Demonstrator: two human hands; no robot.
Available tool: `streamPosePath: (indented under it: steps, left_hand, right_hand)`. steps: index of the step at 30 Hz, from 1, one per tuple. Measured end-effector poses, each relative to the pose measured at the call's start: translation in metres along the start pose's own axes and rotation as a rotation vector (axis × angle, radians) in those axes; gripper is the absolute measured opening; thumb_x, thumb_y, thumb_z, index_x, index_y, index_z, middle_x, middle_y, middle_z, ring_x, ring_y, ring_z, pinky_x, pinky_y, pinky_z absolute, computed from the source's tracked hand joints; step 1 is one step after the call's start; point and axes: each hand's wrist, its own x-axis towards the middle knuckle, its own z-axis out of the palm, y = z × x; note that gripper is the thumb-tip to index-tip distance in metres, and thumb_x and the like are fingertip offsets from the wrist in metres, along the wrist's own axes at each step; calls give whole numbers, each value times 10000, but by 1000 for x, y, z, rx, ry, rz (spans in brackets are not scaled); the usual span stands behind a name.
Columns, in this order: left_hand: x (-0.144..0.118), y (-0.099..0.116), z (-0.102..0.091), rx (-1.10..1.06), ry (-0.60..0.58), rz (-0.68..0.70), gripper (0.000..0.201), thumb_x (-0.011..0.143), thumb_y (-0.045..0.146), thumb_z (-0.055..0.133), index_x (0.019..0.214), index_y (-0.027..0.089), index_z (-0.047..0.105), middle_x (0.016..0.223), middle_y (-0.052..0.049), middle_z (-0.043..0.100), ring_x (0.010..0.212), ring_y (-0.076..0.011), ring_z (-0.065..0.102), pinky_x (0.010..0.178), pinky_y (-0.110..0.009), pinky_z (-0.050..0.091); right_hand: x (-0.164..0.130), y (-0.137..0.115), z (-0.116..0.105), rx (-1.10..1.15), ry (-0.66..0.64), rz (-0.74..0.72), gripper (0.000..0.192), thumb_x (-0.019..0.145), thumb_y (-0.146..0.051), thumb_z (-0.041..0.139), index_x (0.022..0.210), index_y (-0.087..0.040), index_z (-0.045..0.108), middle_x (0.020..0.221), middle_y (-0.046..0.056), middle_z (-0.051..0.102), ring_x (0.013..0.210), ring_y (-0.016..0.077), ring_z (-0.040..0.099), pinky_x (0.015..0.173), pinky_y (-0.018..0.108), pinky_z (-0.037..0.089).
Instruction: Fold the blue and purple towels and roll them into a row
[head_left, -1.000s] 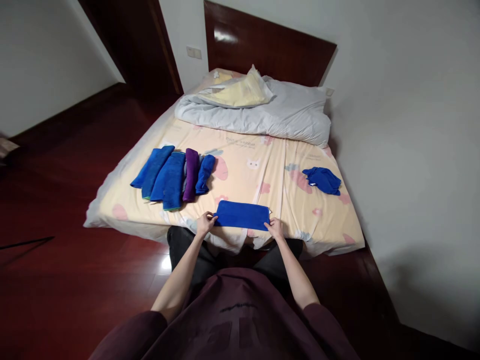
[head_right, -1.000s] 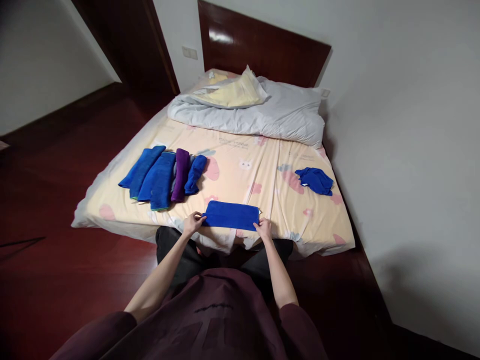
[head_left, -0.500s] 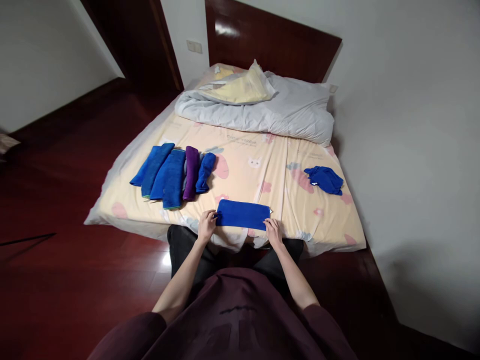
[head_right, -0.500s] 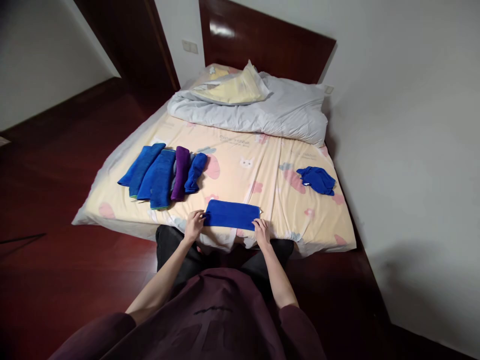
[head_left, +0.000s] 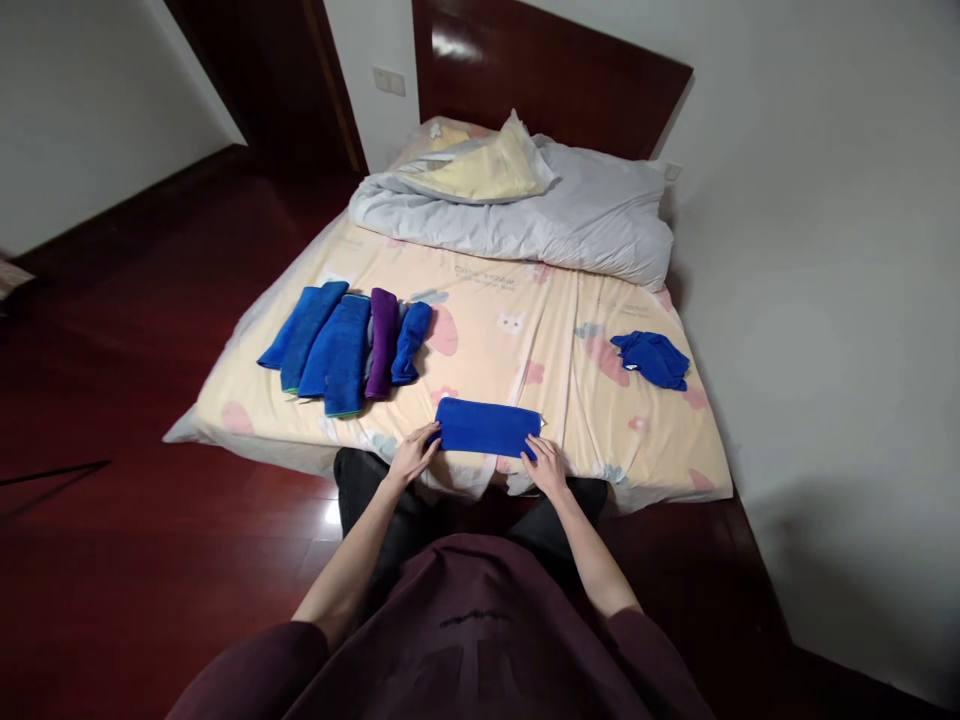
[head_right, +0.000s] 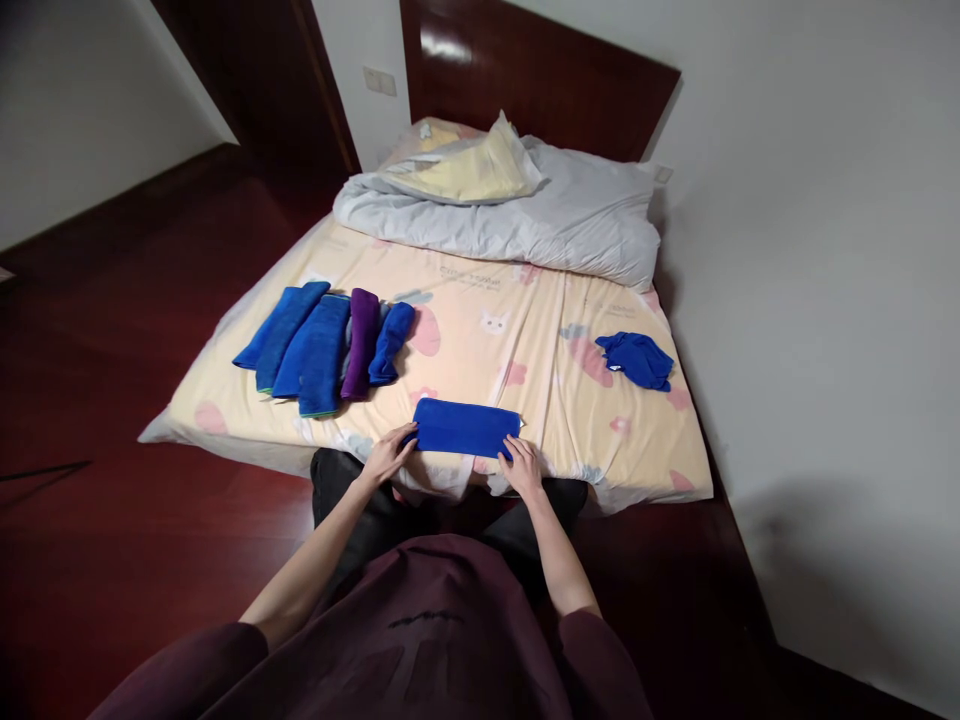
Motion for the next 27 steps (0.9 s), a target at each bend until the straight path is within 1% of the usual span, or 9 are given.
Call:
streamPosePath:
  steps: [3, 5, 10, 12, 15, 19, 22, 25, 27]
  left_hand:
    - [2, -2, -6, 31, -46, 49, 560, 909, 480, 596, 1387, 190, 565, 1487, -123, 558, 1413, -273, 479, 1218, -461, 358]
    - [4, -5, -8, 53, -61, 101, 588, 869, 439, 644, 1392, 183, 562, 1479, -140, 559, 1400, -283, 491, 1204, -448, 377]
    - [17, -6, -9, 179, -126, 139, 583, 773, 162, 608, 1354, 208, 601, 1415, -140, 607, 1355, -298, 519, 1164, -458, 398]
    - [22, -3, -10, 218, -144, 145, 577, 750, 111, 581, 1318, 196, 626, 1378, -162, 624, 1333, -315, 526, 1138, -471, 403]
    - [28, 2, -11, 259, -151, 155, 524, 777, 110, 545, 1288, 181, 640, 1316, -184, 646, 1286, -328, 541, 1103, -481, 403]
    - [32, 6, -19, 259, -141, 131, 484, 782, 101, 523, 1229, 219, 666, 1199, -154, 688, 1229, -322, 552, 1099, -482, 386]
    - [32, 8, -28, 244, -127, 107, 443, 767, 96, 538, 1161, 233, 689, 1124, -140, 704, 1218, -316, 553, 1100, -477, 388]
    - [32, 7, -34, 190, -134, 51, 428, 748, 117, 568, 1144, 218, 693, 1093, -135, 699, 1190, -310, 578, 1069, -447, 430]
    - [32, 7, -35, 114, -123, -1, 398, 779, 167, 571, 1159, 204, 681, 1085, -124, 695, 1141, -291, 610, 1032, -414, 466]
  right_hand:
    - [0, 1, -2, -33, -44, -13, 486, 886, -279, 637, 1366, -206, 652, 1429, 99, 620, 1313, 274, 570, 1153, 460, 427]
    - [2, 3, -1, -55, -63, -11, 516, 856, -233, 636, 1371, -213, 647, 1432, 98, 617, 1313, 277, 570, 1152, 468, 422]
    - [9, 10, 3, -82, -103, -13, 599, 774, -70, 595, 1350, -222, 658, 1389, 94, 650, 1263, 279, 593, 1120, 476, 441]
    - [13, 11, 4, -89, -104, -18, 619, 757, -21, 572, 1336, -217, 663, 1360, 92, 668, 1240, 272, 598, 1101, 463, 455]
    - [19, 14, 4, -69, -87, 7, 617, 753, 16, 535, 1309, -210, 678, 1283, 91, 704, 1210, 253, 603, 1081, 429, 474]
    - [25, 21, 0, -20, -66, 45, 582, 750, 24, 529, 1239, -230, 717, 1177, 86, 730, 1185, 248, 609, 1093, 438, 462]
    - [27, 28, -5, 28, -71, 53, 522, 758, -2, 555, 1188, -235, 738, 1138, 87, 716, 1161, 240, 627, 1079, 420, 477]
    - [25, 34, -8, 107, -77, 84, 455, 791, -64, 569, 1175, -242, 736, 1146, 75, 703, 1141, 221, 650, 1062, 397, 494]
    - [24, 36, -9, 165, -56, 144, 403, 812, -118, 583, 1166, -243, 732, 1152, 75, 709, 1136, 221, 661, 1047, 393, 505]
